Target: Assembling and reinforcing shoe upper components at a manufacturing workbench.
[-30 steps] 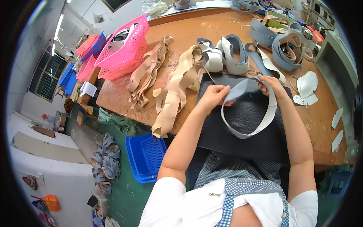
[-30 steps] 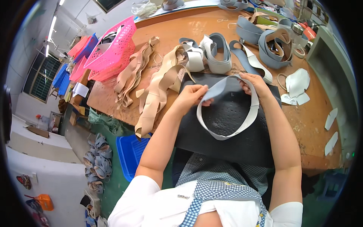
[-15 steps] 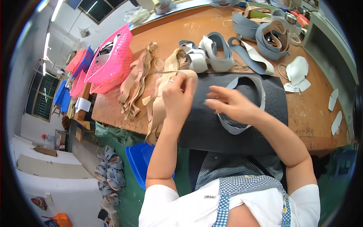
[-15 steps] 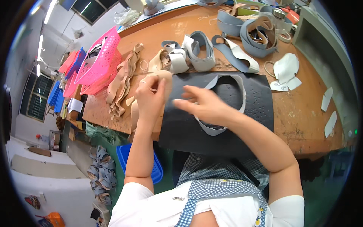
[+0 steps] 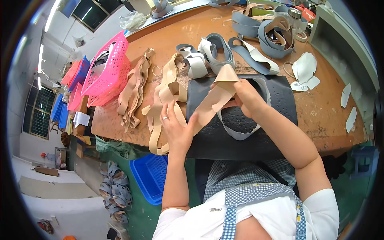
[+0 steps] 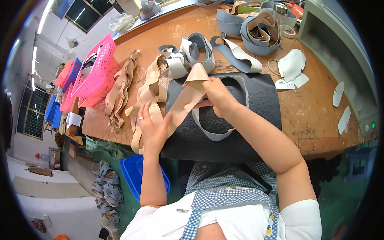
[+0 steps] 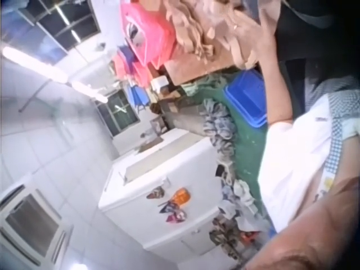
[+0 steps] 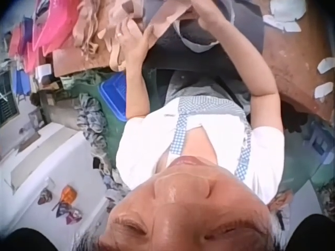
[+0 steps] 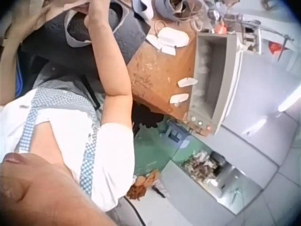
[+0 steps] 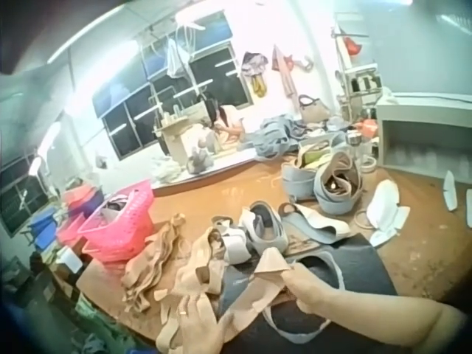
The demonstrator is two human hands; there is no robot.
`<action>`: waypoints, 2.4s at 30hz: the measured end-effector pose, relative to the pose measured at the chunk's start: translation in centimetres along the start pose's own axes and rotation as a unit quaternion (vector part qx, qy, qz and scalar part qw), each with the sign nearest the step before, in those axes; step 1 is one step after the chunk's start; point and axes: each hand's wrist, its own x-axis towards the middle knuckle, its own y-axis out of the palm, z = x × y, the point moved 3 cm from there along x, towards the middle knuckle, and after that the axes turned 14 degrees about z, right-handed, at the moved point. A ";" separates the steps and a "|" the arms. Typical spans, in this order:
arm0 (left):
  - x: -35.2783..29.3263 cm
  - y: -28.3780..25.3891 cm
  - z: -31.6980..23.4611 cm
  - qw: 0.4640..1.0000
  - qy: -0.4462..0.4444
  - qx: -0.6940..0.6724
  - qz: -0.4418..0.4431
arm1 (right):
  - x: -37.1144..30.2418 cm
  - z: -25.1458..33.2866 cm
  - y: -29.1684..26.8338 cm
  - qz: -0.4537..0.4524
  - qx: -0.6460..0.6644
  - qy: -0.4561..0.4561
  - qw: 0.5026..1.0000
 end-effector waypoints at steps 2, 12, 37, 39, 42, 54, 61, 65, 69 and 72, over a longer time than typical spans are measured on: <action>-0.3 0.9 1.1 1.000 -0.023 -0.011 0.016 | -0.5 0.1 -0.3 -0.016 0.030 -0.017 0.999; 0.9 0.5 6.2 0.996 0.009 0.073 0.058 | -5.0 6.0 -3.4 -0.089 0.140 -0.109 0.980; -1.6 6.3 -20.8 0.600 0.028 -0.634 0.487 | -27.2 -5.4 -15.4 -0.097 0.382 -0.290 0.872; -1.9 7.2 -20.4 0.616 -0.009 -0.634 0.467 | -26.6 -7.4 -15.3 -0.194 0.466 -0.285 0.815; -2.1 7.9 -19.9 0.633 -0.048 -0.638 0.436 | -26.8 -9.2 -9.7 -0.117 0.440 -0.146 0.878; -4.1 6.2 -19.3 0.782 0.160 -0.440 0.411 | -26.7 -1.2 -2.9 -0.177 0.369 -0.084 0.908; 0.2 0.6 -13.4 0.908 0.231 -0.091 0.338 | -32.0 5.1 0.2 -0.279 0.048 -0.238 0.929; -0.4 2.2 -9.5 0.865 0.300 -0.008 0.403 | -28.9 5.4 1.3 -0.112 0.131 -0.101 0.980; 1.5 2.3 -11.0 0.887 0.214 -0.193 0.362 | -23.4 -0.8 -0.2 -0.072 0.214 0.007 0.974; 2.2 1.5 -13.4 0.877 0.274 -0.226 0.322 | -18.5 -5.6 -1.5 -0.146 0.239 0.059 0.958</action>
